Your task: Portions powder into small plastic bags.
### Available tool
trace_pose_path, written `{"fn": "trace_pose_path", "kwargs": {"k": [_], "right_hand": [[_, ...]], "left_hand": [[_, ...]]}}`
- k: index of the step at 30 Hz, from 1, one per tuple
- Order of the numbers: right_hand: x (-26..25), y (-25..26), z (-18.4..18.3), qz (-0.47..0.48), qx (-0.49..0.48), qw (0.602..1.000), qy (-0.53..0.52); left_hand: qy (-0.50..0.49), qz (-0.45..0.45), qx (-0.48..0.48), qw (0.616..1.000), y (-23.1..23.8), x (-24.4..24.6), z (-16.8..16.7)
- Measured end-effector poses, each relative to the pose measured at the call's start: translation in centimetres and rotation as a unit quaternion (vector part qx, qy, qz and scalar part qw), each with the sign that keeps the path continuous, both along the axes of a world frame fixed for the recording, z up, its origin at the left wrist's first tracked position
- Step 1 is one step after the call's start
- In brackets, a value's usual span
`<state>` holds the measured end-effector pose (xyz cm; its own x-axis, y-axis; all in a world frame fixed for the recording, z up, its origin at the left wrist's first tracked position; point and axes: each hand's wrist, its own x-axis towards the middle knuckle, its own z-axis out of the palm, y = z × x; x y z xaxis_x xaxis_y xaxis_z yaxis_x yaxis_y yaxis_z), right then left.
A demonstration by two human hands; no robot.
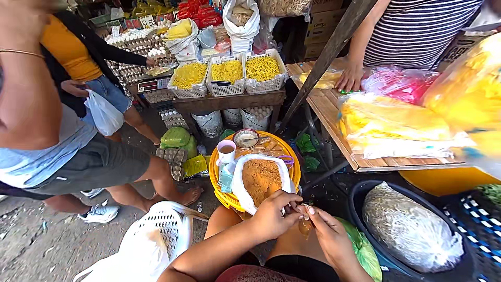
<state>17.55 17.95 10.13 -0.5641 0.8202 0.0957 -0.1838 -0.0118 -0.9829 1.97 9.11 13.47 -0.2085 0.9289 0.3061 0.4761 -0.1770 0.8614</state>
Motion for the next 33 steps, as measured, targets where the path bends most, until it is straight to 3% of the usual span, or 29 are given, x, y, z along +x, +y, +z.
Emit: {"fn": "trace_pose_path", "kwargs": {"k": [3, 10, 13, 15, 17, 21, 27, 31, 33], "right_hand": [[1.2, 0.6, -0.4, 0.053, 0.058, 0.995, -0.06], [1.3, 0.5, 0.1, 0.054, 0.199, 0.975, -0.087], [1.4, 0.6, -1.3, 0.062, 0.318, 0.941, -0.099], [1.7, 0.5, -1.4, 0.05, 0.345, 0.93, -0.115], [1.8, 0.4, -0.9, 0.032, 0.346, 0.929, -0.127], [1.5, 0.1, -0.4, 0.009, 0.286, 0.95, -0.126], [1.1, -0.1, 0.9, -0.002, 0.147, 0.986, -0.082], [1.7, 0.1, 1.8, 0.005, 0.074, 0.997, -0.026], [2.2, 1.0, 2.3, 0.01, 0.09, 0.996, -0.019]], "left_hand": [[0.064, -0.007, 0.089, 0.994, -0.1, -0.2, -0.7], [0.199, -0.059, 0.133, 0.969, -0.6, -0.1, -0.1], [0.187, -0.043, 0.123, 0.974, -0.9, -1.3, 0.6], [0.124, 0.037, 0.103, 0.986, -1.2, -3.2, 0.9], [0.057, 0.096, 0.094, 0.989, -1.2, -4.8, 1.2], [-0.022, 0.107, 0.036, 0.993, -1.0, -3.9, 1.3], [-0.079, -0.079, -0.199, 0.974, -1.5, 0.6, -1.8], [-0.081, -0.093, -0.239, 0.963, -1.2, 0.7, -2.9], [-0.078, -0.1, -0.247, 0.961, -1.2, 0.3, -2.8]]}}
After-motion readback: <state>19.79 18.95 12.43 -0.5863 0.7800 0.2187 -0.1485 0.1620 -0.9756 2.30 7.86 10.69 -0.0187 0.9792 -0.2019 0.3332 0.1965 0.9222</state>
